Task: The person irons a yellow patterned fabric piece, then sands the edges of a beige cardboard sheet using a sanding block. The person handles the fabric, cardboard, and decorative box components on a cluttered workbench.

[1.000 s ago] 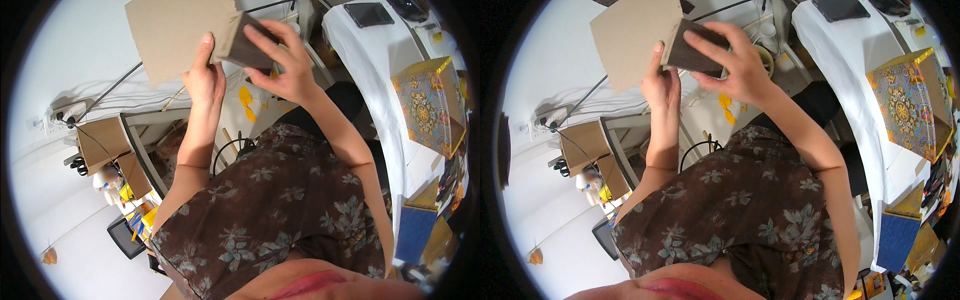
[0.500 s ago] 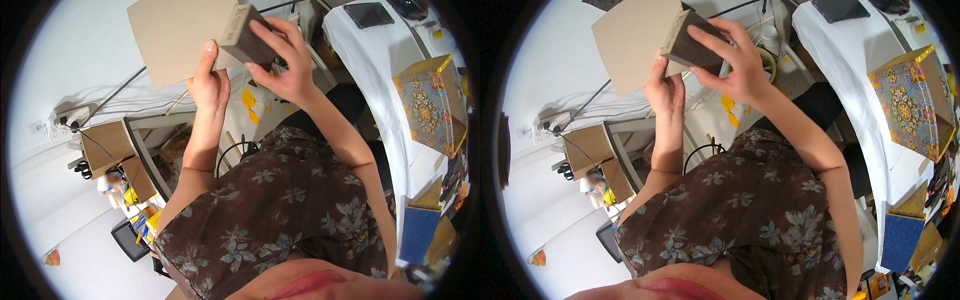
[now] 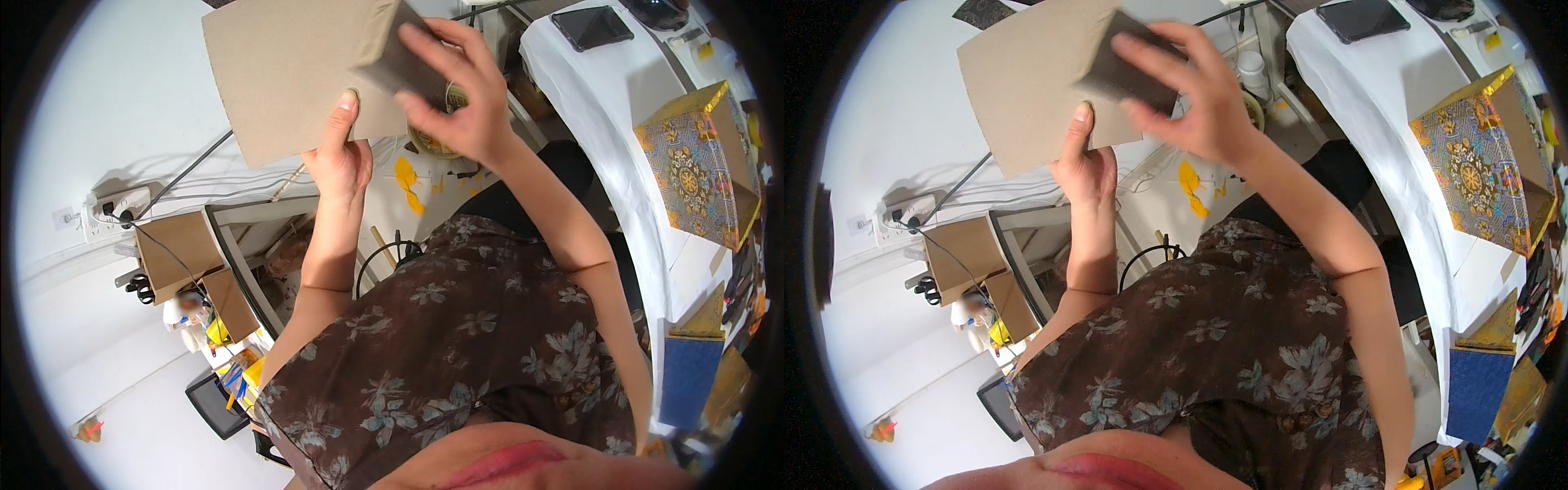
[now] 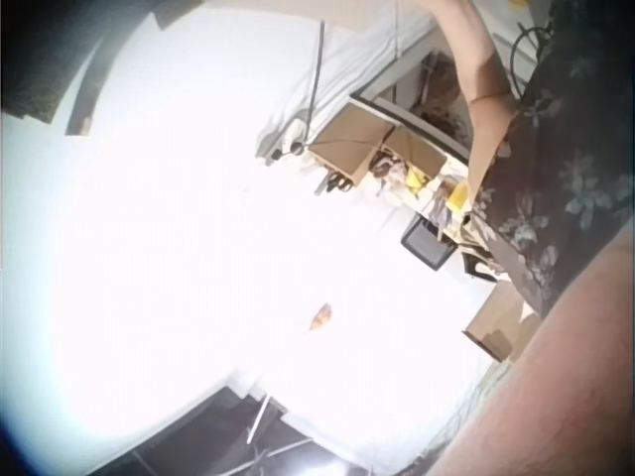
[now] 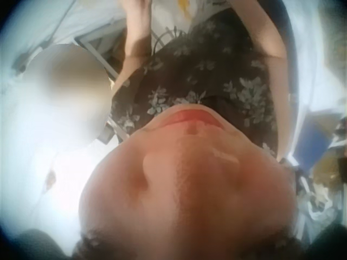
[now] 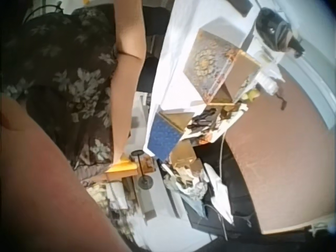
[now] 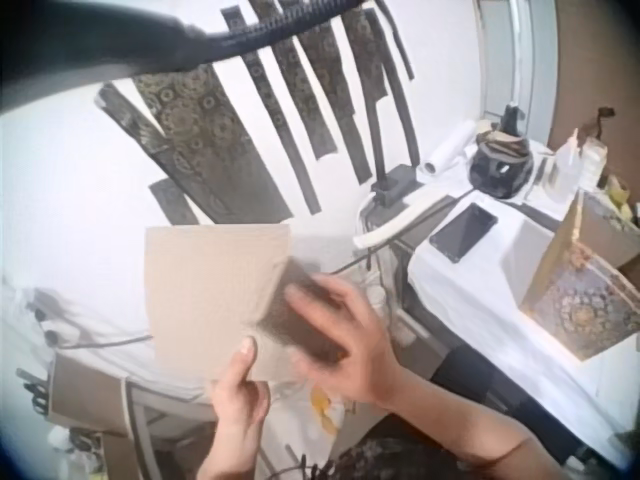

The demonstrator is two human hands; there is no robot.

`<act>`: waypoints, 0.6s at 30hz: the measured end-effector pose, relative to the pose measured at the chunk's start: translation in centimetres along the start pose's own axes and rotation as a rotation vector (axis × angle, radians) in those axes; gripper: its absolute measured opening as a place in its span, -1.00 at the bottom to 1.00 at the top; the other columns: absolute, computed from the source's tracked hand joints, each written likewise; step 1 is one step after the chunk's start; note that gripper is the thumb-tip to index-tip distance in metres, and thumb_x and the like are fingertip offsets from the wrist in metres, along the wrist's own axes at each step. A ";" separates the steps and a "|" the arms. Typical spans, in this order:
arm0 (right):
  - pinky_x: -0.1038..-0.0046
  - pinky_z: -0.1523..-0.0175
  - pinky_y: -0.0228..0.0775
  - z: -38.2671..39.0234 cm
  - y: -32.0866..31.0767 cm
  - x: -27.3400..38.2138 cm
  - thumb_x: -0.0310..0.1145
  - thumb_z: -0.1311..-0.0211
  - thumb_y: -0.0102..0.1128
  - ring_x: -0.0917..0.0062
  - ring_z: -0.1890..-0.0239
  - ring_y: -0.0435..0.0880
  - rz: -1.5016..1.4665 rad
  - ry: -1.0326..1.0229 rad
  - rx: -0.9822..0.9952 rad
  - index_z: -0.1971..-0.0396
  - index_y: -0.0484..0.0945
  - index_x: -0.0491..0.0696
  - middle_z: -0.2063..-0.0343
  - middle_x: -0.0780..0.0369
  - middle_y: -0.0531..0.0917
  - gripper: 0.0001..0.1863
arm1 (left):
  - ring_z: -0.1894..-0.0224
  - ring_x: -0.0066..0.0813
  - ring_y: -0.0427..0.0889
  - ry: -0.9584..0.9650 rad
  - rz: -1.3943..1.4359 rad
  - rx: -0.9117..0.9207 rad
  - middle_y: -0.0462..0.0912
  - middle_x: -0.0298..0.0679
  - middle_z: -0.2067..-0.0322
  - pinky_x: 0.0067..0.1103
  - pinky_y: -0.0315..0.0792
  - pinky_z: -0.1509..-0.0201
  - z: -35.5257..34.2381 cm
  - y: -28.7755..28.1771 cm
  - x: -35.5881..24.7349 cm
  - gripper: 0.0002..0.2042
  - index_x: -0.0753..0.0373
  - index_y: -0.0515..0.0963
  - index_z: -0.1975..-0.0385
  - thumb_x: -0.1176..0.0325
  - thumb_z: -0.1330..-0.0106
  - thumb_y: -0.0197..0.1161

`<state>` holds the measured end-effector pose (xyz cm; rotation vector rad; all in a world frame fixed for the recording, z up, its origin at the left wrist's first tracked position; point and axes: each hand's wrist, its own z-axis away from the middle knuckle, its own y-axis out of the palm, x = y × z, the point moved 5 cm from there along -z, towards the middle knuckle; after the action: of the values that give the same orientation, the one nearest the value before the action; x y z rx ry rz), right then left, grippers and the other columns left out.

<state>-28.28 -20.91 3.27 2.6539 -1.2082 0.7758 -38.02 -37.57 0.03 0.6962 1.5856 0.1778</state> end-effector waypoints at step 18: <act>0.45 0.06 0.50 7.6 3.1 -2.7 -0.37 -0.09 0.42 0.50 0.05 0.56 -0.358 0.654 0.115 -0.20 0.49 -0.02 0.04 0.22 0.51 -0.39 | -0.15 -0.25 0.49 0.020 0.100 -0.002 0.47 -0.10 -0.12 -0.31 0.36 -0.31 -0.7 -0.6 -0.3 -0.49 0.36 0.26 -0.26 0.58 -0.29 0.19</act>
<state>-29.02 -23.56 -4.95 2.2809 -0.5187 1.4984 -38.88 -37.97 0.11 0.7744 1.5704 0.2607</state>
